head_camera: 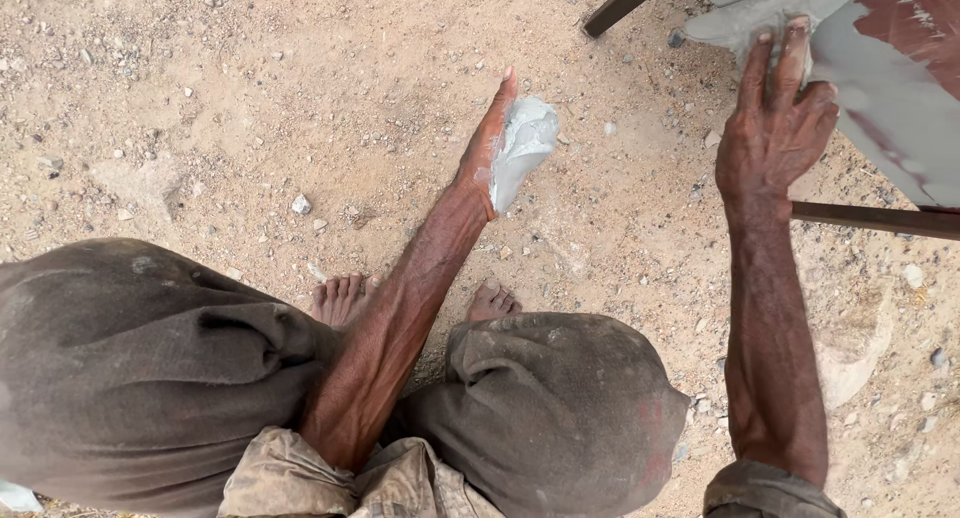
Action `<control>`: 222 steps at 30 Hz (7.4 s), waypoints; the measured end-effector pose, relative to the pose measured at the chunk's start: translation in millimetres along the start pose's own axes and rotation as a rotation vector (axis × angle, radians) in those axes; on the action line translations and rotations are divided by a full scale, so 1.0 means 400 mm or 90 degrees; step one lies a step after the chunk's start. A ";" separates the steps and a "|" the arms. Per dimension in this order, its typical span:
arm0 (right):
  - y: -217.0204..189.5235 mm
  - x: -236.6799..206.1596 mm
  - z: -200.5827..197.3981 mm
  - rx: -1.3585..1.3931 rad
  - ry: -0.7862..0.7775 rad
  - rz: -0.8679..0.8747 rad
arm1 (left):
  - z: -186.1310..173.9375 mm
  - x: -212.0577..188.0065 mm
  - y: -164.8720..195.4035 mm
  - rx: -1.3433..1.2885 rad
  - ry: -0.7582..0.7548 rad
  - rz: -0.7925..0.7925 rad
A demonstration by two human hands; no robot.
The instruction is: The person applies a white plaster-like substance to the edges and surfaces of a metal cabinet using a trowel. They repeatedly scoop material from their left hand and spread it along the cabinet's edges and panels.
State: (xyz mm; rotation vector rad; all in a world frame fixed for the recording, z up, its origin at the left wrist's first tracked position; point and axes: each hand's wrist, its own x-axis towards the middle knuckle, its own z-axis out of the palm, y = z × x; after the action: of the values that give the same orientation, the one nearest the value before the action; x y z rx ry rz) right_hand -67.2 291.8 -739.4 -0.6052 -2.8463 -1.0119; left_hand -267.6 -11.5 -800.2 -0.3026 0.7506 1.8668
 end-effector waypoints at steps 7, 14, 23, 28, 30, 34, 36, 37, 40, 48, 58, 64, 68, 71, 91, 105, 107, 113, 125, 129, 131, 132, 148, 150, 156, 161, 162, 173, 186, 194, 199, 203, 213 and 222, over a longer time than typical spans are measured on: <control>-0.289 -0.211 -0.350 0.768 0.064 0.225 | 0.108 -0.022 -0.036 -0.218 -0.106 -0.013; -0.419 -0.272 -0.484 1.059 -0.166 0.296 | 0.177 -0.137 0.015 -0.269 -0.276 0.067; -0.287 -0.087 -0.255 0.663 0.188 0.424 | 0.098 -0.102 0.089 -0.183 -0.210 0.117; -0.232 0.037 -0.177 0.491 0.325 0.369 | 0.040 -0.091 0.092 -0.163 -0.186 0.126; -0.228 0.050 -0.161 0.472 0.347 0.350 | 0.025 -0.085 0.095 -0.185 -0.174 0.128; -0.223 0.087 -0.109 0.460 0.383 0.353 | 0.002 -0.072 0.092 -0.188 -0.162 0.120; -0.228 0.109 -0.068 0.468 0.393 0.359 | -0.008 -0.064 0.087 -0.196 -0.154 0.110; -0.242 0.106 -0.049 0.468 0.380 0.366 | -0.012 -0.060 0.085 -0.210 -0.145 0.103; -0.308 0.084 0.013 0.452 0.322 0.396 | -0.024 -0.051 0.082 -0.241 -0.125 0.080; -0.410 0.006 0.076 0.586 0.071 0.467 | -0.031 -0.045 0.079 -0.214 -0.113 0.079; -0.325 -0.296 -0.246 2.205 0.057 0.284 | -0.051 -0.065 0.025 -0.302 -0.295 -0.128; -0.393 -0.260 -0.430 1.559 -0.054 0.473 | 0.050 -0.077 -0.052 -0.376 -0.201 -0.043; -0.432 -0.216 -0.489 1.031 -0.005 0.093 | 0.116 -0.108 0.019 -0.250 -0.098 0.114; -0.424 -0.214 -0.475 1.007 -0.095 0.146 | 0.145 -0.149 0.081 -0.212 -0.203 0.180; -0.305 0.064 -0.108 0.505 0.350 0.432 | 0.027 -0.105 0.134 -0.128 -0.132 0.152; -0.408 0.075 0.017 0.482 0.286 0.468 | -0.020 -0.083 0.122 -0.170 -0.089 0.128; -0.435 0.064 0.033 0.474 0.191 0.481 | -0.019 -0.082 0.124 -0.174 -0.091 0.129; -0.424 -0.030 0.013 0.681 0.094 0.569 | -0.012 -0.076 0.122 -0.124 -0.137 0.167; -0.354 -0.257 -0.238 1.868 0.003 0.581 | 0.024 -0.043 0.126 -0.094 -0.153 0.152; -0.388 -0.215 -0.246 1.867 0.162 0.624 | 0.018 -0.053 0.142 -0.121 -0.171 0.165; -0.409 -0.172 -0.242 1.881 0.247 0.647 | 0.012 -0.058 0.144 -0.129 -0.152 0.166; -0.420 -0.137 -0.235 1.898 0.288 0.634 | 0.010 -0.059 0.146 -0.130 -0.146 0.164; -0.395 0.115 -0.116 1.861 0.615 0.742 | -0.020 -0.080 0.173 -0.081 -0.113 0.152; -0.333 0.037 -0.078 1.771 0.694 0.746 | -0.021 -0.082 0.174 -0.066 -0.137 0.156; -0.125 -0.238 -0.077 1.732 0.598 0.750 | 0.005 -0.070 0.132 -0.115 -0.145 0.119; -0.281 -0.313 -0.215 2.156 0.330 0.477 | 0.065 -0.065 0.050 -0.368 -0.219 -0.002; -0.321 -0.295 -0.233 2.264 0.296 0.363 | 0.082 -0.072 0.038 -0.383 -0.263 -0.004; -0.364 -0.111 -0.295 2.223 -0.152 0.384 | 0.140 -0.096 0.213 -0.378 -0.460 0.051; -0.136 0.183 -0.749 1.931 -0.536 0.433 | 0.416 -0.302 0.556 -0.086 -0.260 0.185; 0.205 0.382 -1.330 1.957 -0.432 0.313 | 0.859 -0.655 0.884 0.195 -0.309 0.074; 0.407 0.489 -1.588 2.034 -0.443 0.276 | 1.219 -0.811 1.026 0.372 -0.314 0.039; 0.536 0.501 -1.713 2.033 -0.645 0.165 | 1.470 -0.921 1.115 0.465 -0.351 0.074; 0.532 0.592 -1.885 2.377 -0.861 -0.102 | 1.721 -1.059 1.253 0.854 -0.371 0.037; 0.601 0.835 -1.708 2.252 -0.713 0.037 | 1.637 -0.896 1.543 1.170 -0.246 -0.129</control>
State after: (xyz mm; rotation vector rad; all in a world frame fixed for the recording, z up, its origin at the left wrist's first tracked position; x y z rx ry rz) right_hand -332.7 153.7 0.0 0.0781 0.1398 -2.9540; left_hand -587.5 -24.0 113.9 1.0579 1.6757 0.4430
